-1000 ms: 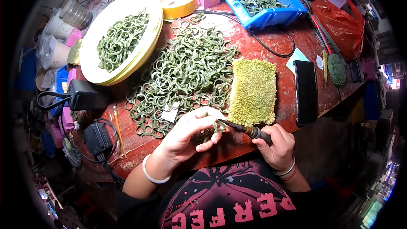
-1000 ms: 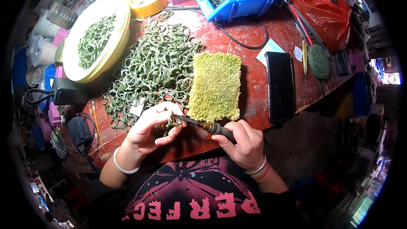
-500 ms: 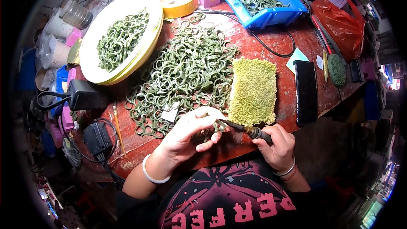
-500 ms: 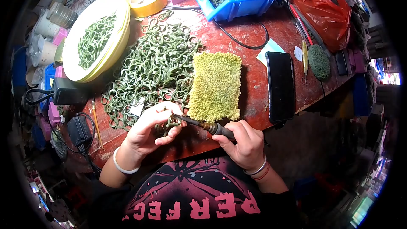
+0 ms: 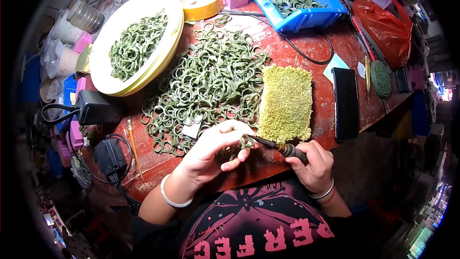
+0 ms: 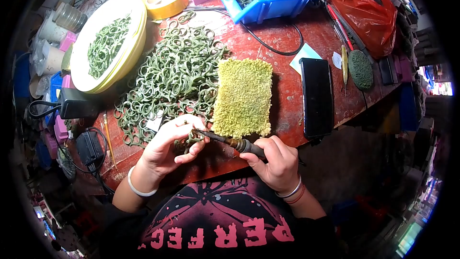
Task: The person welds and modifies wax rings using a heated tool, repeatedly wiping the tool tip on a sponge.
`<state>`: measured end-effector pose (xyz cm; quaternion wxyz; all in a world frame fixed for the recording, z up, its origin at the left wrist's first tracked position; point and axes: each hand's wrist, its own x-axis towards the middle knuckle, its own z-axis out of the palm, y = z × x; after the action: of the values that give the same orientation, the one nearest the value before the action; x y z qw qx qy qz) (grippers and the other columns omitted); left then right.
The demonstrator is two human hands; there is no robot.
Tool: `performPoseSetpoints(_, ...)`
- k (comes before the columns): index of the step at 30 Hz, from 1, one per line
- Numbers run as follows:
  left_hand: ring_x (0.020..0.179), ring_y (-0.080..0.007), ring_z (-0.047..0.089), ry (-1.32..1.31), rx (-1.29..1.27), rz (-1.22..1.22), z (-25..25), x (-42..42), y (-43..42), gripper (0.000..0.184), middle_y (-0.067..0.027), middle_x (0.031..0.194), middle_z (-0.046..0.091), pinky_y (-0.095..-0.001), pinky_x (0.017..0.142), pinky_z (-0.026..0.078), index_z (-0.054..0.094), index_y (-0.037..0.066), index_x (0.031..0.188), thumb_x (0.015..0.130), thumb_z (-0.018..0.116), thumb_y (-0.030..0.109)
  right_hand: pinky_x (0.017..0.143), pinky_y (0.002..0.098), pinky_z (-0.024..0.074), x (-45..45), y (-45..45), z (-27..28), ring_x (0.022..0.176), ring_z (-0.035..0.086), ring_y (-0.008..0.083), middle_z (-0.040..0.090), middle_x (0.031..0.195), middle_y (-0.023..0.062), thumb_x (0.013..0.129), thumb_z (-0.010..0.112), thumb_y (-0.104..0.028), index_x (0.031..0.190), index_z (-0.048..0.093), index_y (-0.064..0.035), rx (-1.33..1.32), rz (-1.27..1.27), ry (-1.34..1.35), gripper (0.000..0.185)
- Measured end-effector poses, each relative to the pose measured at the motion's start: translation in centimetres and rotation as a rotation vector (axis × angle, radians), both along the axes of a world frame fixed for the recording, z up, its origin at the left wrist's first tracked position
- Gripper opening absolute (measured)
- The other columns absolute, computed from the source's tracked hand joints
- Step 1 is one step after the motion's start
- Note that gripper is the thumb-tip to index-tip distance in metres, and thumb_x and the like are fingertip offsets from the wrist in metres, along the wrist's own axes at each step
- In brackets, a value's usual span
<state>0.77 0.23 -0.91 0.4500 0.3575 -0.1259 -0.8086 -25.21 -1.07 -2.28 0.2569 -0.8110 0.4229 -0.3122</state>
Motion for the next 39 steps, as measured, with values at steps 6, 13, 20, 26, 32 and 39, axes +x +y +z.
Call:
performPoseSetpoints(6, 0.060, -0.0101, 0.050, 0.018, -0.034, -0.037, -0.4, 0.3, 0.1, 0.031, -0.0149, 0.087, 0.060, -0.0178, 0.040, 0.033, 0.057, -0.006, 0.108, 0.102, 0.055, 0.024, 0.049, 0.0343, 0.0435, 0.0, 0.0, 0.0, 0.055, 0.056, 0.0243, 0.057, 0.070, 0.0076, 0.084, 0.081, -0.026, 0.087, 0.061, -0.0026, 0.001, 0.002, -0.002, 0.031)
performPoseSetpoints(13, 0.059, -0.0100, 0.051, -0.023, -0.020, -0.017, -0.3, 0.0, 0.2, 0.028, -0.0151, 0.090, 0.061, -0.0176, 0.040, 0.035, 0.057, -0.004, 0.111, 0.101, 0.057, 0.022, 0.050, 0.0316, 0.0430, 0.3, 0.0, 0.4, 0.055, 0.056, 0.0204, 0.057, 0.071, 0.0065, 0.086, 0.080, -0.026, 0.089, 0.062, -0.0028, 0.075, -0.013, -0.119, 0.029)
performPoseSetpoints(20, 0.065, -0.0065, 0.054, -0.064, -0.084, -0.094, -0.9, 0.3, 0.5, 0.021, -0.0093, 0.101, 0.067, -0.0177, 0.046, 0.038, 0.059, 0.004, 0.117, 0.099, 0.062, 0.013, 0.055, 0.0294, 0.0482, 3.8, -0.2, 2.9, 0.062, 0.062, 0.0162, 0.062, 0.074, 0.0063, 0.075, 0.090, -0.019, 0.095, 0.065, -0.0039, 0.238, 0.086, -0.333, 0.036)
performPoseSetpoints(26, 0.063, -0.0047, 0.053, -0.138, -0.146, -0.068, -1.3, -0.1, 0.6, 0.023, -0.0082, 0.105, 0.066, -0.0176, 0.046, 0.040, 0.059, 0.004, 0.118, 0.098, 0.064, 0.012, 0.060, 0.0321, 0.0524, 4.9, -0.8, 3.6, 0.074, 0.068, 0.0255, 0.064, 0.087, 0.0116, 0.071, 0.075, 0.006, 0.103, 0.067, -0.0025, 0.087, 0.167, -0.302, 0.034)
performPoseSetpoints(32, 0.079, -0.0103, 0.059, -0.197, -0.092, -0.145, -0.9, 0.4, 0.6, 0.026, -0.0097, 0.106, 0.067, -0.0248, 0.073, 0.050, 0.059, 0.003, 0.114, 0.095, 0.067, 0.020, 0.061, 0.0331, 0.0548, 4.2, -0.7, 3.6, 0.075, 0.068, 0.0249, 0.063, 0.095, 0.0093, 0.069, 0.073, 0.005, 0.110, 0.069, -0.0025, -0.094, 0.237, -0.170, 0.042)
performPoseSetpoints(39, 0.071, -0.0066, 0.057, -0.199, -0.058, -0.212, 0.1, 0.5, 0.2, 0.025, -0.0078, 0.104, 0.068, -0.0158, 0.051, 0.039, 0.060, 0.004, 0.113, 0.095, 0.067, 0.020, 0.058, 0.0289, 0.0544, 4.2, -0.4, 3.4, 0.072, 0.067, 0.0175, 0.063, 0.097, 0.0066, 0.075, 0.070, -0.003, 0.110, 0.070, -0.0035, -0.229, 0.259, -0.080, 0.035)
